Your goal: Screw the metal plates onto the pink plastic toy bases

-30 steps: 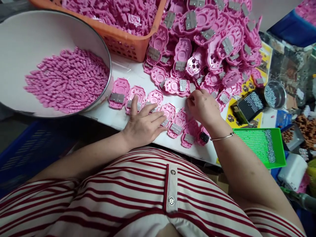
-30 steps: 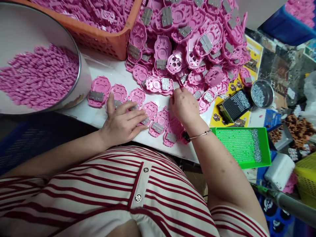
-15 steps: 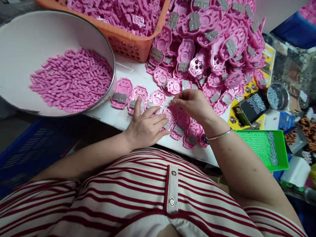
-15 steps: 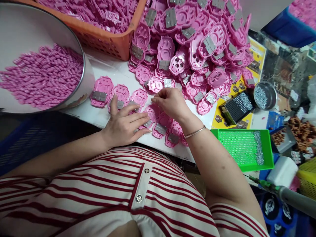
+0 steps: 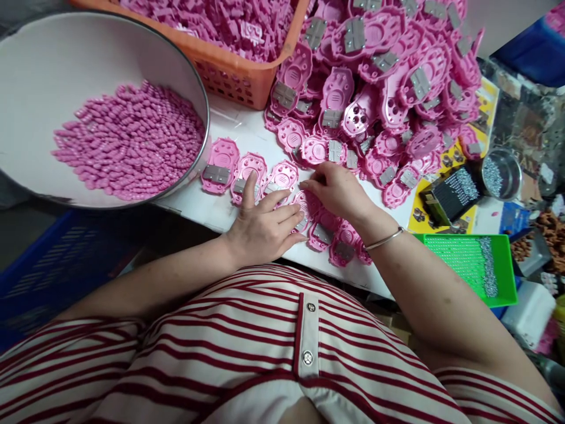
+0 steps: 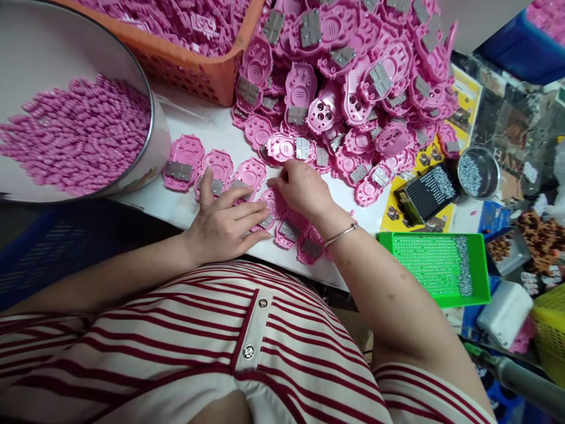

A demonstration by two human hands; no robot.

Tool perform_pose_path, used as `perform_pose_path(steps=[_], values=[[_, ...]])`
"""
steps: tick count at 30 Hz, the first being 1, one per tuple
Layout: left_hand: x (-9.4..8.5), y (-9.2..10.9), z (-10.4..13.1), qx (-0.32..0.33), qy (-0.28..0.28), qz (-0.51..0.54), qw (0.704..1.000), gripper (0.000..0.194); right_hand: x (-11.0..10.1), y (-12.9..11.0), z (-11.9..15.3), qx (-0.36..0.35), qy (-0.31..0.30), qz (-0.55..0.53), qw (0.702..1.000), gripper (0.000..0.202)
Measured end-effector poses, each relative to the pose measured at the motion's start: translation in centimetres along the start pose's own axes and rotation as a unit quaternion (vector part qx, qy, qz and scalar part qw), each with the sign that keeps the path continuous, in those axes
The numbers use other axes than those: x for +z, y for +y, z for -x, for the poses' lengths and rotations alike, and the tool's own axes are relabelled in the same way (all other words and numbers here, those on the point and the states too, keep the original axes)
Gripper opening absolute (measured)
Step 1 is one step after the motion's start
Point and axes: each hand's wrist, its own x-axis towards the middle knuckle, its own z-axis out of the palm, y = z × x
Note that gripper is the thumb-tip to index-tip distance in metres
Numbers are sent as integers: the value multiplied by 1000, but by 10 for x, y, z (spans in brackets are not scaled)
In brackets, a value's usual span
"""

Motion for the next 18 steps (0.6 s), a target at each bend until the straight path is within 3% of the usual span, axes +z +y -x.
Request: perform_pose_path(steps=[5,7,10,13,18], values=[[2,0,1,1,3,4,1000,27,-6,7,3,-31,-11,-37,999,30],[3,-1,1,5,11,4,1000,27,-14,19,7,-30,47,-43,998,35],[4,-1,2,9,20,3,1000,25,-28,43,13,2,149,64,987,28],[4,-1,3,4,16,6,1000,25,-35,60,18,-14,136,157,978,28],[2,0,3,4,10,-4,1000,27,-30,69,17,-61,120,216,967,35]])
